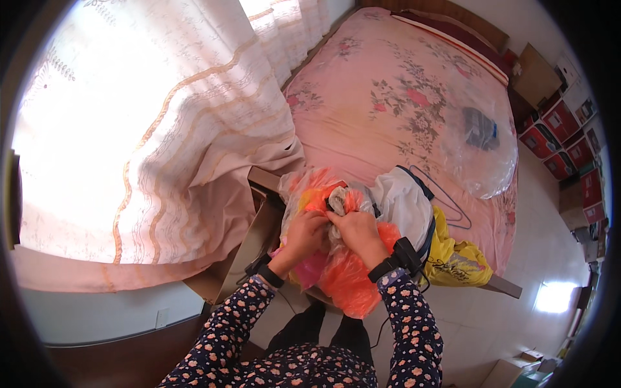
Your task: Packing clothing and various small items from plastic bags into a cardboard box in a bedroom.
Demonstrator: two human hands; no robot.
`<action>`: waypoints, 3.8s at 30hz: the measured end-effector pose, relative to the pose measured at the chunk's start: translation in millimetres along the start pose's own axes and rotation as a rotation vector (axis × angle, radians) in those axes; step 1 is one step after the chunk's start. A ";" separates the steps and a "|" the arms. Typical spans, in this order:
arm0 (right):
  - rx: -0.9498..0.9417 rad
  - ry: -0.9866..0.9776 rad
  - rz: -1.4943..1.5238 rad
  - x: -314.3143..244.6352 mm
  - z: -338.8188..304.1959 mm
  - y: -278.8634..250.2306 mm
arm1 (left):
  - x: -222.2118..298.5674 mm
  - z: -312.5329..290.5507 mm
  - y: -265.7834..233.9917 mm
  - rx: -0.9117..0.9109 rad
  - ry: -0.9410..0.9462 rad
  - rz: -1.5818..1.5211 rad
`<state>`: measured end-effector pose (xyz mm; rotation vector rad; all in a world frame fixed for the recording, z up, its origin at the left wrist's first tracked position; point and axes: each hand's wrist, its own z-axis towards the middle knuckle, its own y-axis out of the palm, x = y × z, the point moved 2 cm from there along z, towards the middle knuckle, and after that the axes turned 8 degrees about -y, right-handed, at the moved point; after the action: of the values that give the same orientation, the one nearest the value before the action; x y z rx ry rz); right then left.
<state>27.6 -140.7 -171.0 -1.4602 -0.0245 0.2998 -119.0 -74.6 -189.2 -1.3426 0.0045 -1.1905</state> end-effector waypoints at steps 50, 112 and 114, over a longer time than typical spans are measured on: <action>0.164 0.164 0.098 4.7 -11.3 13.5 | -84.8 -30.4 -38.6 -0.058 -0.580 -0.093; 0.540 0.764 0.968 30.4 -124.5 32.1 | 95.4 -66.8 39.5 -0.460 -0.428 -0.122; 0.680 0.680 0.711 26.5 -119.7 54.0 | 96.3 -73.2 44.8 -0.375 -0.282 -0.001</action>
<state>66.8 -247.1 -242.3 -0.7817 1.0636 0.3234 -90.1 -200.3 -186.9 -1.8323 0.0259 -1.0229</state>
